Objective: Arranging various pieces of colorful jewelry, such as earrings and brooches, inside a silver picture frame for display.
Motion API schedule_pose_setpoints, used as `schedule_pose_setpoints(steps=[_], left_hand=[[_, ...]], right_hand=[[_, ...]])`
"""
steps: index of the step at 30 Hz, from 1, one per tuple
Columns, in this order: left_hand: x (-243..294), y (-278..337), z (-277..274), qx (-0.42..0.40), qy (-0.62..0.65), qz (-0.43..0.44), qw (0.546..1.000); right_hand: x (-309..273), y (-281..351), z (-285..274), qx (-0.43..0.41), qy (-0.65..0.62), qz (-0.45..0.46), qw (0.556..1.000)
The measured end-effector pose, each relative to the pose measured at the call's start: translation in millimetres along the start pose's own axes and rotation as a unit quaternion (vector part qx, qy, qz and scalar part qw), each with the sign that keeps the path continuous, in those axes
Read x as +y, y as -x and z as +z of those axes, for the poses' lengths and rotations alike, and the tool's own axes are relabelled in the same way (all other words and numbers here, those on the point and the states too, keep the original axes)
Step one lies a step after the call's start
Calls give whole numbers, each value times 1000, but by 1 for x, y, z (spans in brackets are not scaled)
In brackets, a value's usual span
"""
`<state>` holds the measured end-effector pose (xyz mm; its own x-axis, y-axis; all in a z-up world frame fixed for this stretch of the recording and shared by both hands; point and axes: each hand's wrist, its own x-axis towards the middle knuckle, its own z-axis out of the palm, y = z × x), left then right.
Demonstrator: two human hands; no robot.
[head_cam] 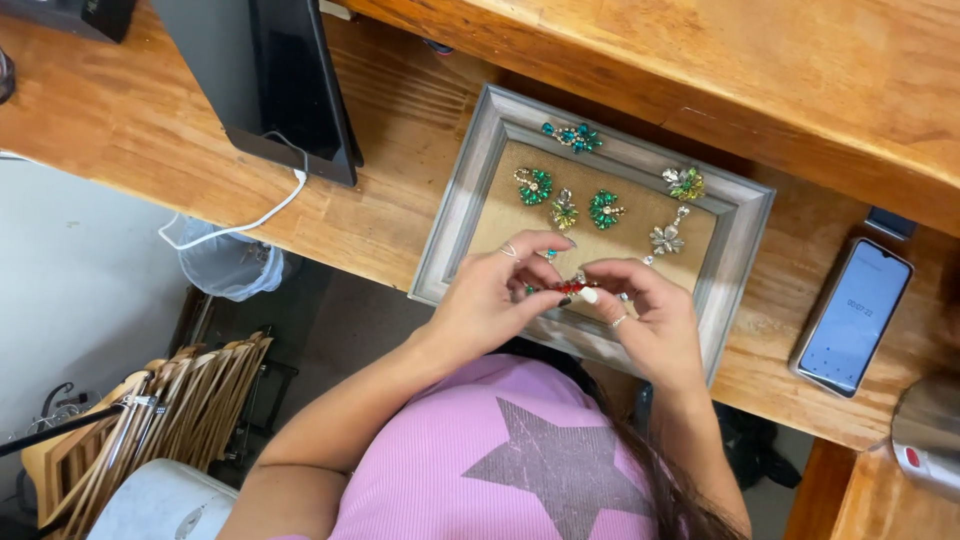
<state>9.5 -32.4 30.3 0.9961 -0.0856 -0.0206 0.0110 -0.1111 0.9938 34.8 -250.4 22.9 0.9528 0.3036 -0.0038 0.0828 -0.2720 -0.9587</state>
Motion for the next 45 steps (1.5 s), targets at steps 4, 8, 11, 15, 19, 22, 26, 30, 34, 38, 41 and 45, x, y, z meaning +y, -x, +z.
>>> schedule_pose_setpoints(steps=[4, 8, 11, 15, 19, 22, 26, 30, 34, 38, 41, 45], left_hand=[[3, -4, 6, -38, -32, 26, 998], [15, -15, -2, -53, -61, 34, 996], [18, -35, -16, -35, -100, 58, 993], [-9, -81, -29, 37, -230, 142, 962], [-23, -122, -28, 64, -341, 109, 931], [-34, -146, -19, 81, -410, 92, 904], [-29, -173, -3, -31, -535, -43, 844], [-43, -193, 5, -59, -560, -96, 821], [-40, -185, 2, -79, -485, -139, 860], [-48, -162, 14, -30, -391, -24, 920], [-21, -133, 29, -82, -307, -4, 948], [-18, -113, 49, -153, -284, -3, 947]], right_hand=[[5, 11, -15, 53, -21, -1, 998], [24, 26, -60, 141, 22, 29, 989], [38, 30, -81, 136, 116, 63, 982], [45, 22, -81, 81, 276, 88, 954], [61, 16, -71, 136, 323, 66, 934], [61, 18, -62, 192, 293, 53, 935], [58, 16, -52, 253, 255, -51, 932], [61, 16, -49, 291, 229, -66, 927], [70, 16, -53, 298, 233, -76, 922], [83, 17, -56, 318, 194, -87, 924], [78, 16, -55, 315, 194, -87, 925], [78, 17, -55, 316, 198, -87, 924]])
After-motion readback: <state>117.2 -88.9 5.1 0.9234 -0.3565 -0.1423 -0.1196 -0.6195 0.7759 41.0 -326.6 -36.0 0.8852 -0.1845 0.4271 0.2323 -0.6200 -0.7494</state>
